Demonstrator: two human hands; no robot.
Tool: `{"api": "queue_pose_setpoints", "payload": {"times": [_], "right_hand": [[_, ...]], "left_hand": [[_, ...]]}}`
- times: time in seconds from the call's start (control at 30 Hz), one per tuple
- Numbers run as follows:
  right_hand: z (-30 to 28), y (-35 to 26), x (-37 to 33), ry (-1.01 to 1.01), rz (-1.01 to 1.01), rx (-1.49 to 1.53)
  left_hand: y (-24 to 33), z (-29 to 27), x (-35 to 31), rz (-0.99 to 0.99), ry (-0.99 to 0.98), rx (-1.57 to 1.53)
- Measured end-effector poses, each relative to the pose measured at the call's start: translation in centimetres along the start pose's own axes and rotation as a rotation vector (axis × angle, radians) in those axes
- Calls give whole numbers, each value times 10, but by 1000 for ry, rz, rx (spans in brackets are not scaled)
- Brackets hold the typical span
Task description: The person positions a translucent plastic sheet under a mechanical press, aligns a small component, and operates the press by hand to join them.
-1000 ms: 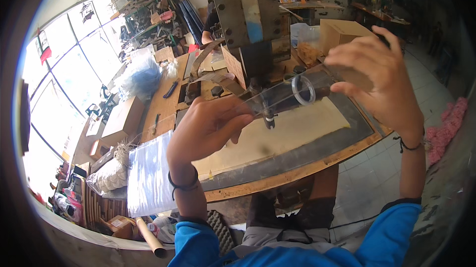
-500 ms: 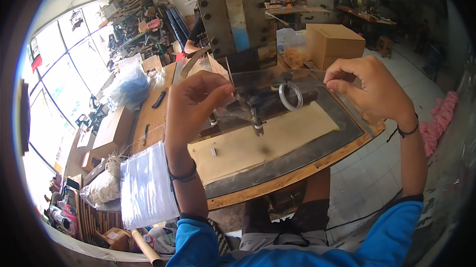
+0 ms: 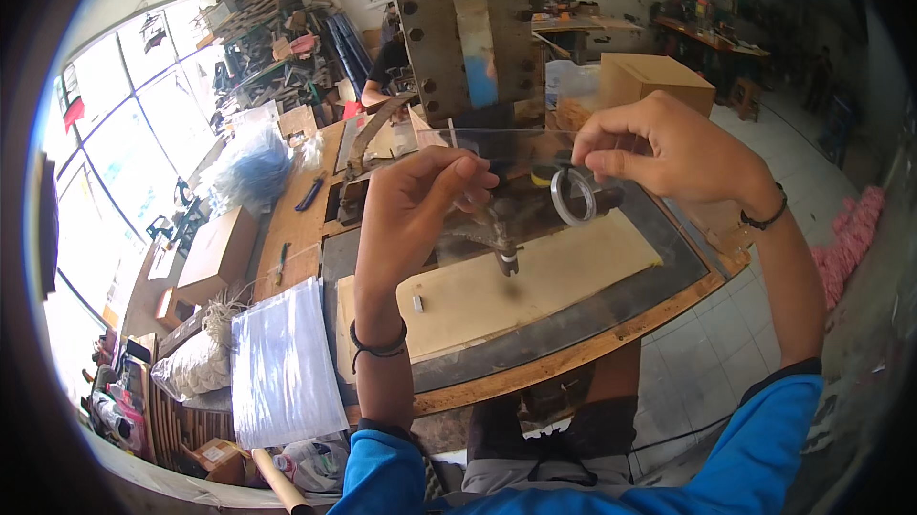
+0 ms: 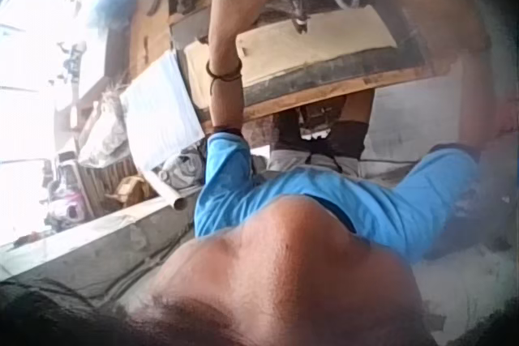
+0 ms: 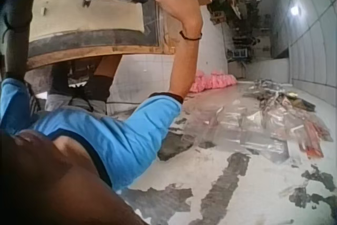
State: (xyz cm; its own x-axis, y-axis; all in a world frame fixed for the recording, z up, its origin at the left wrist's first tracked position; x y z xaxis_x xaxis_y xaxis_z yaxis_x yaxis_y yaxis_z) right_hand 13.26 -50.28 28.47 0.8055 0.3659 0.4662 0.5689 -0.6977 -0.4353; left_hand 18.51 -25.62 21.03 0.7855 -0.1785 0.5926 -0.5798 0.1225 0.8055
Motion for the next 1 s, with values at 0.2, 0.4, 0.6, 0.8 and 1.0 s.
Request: {"api": "queue_pose_setpoints", "payload": {"times": [0.2, 0.4, 0.6, 0.8, 1.0], "right_hand": [[7, -30, 12, -49, -5, 23], [24, -24, 24, 2, -10, 144], [19, -26, 26, -7, 75, 144], [6, -17, 18, -62, 40, 41], [-24, 17, 2, -94, 69, 3]], "left_hand": [[13, -6, -6, 13, 92, -61], [17, -15, -7, 32, 229, 0], [13, -29, 2, 136, 327, 141], [7, -51, 9, 147, 408, 123], [-5, -59, 15, 147, 488, 40]]}}
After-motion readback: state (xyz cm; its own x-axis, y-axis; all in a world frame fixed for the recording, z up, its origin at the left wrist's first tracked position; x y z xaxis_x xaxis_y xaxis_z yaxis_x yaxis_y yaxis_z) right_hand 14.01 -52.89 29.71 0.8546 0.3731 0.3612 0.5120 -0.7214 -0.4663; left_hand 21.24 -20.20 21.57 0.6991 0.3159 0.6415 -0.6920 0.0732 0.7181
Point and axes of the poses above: each hand's wrist, its own x-axis towards the middle knuckle, its own z-axis out of the palm, y = z × x, the point moved 3 cm from there along x, towards the middle knuckle, and after that the axes turned 12 degrees about y, right-handed, at the moved point
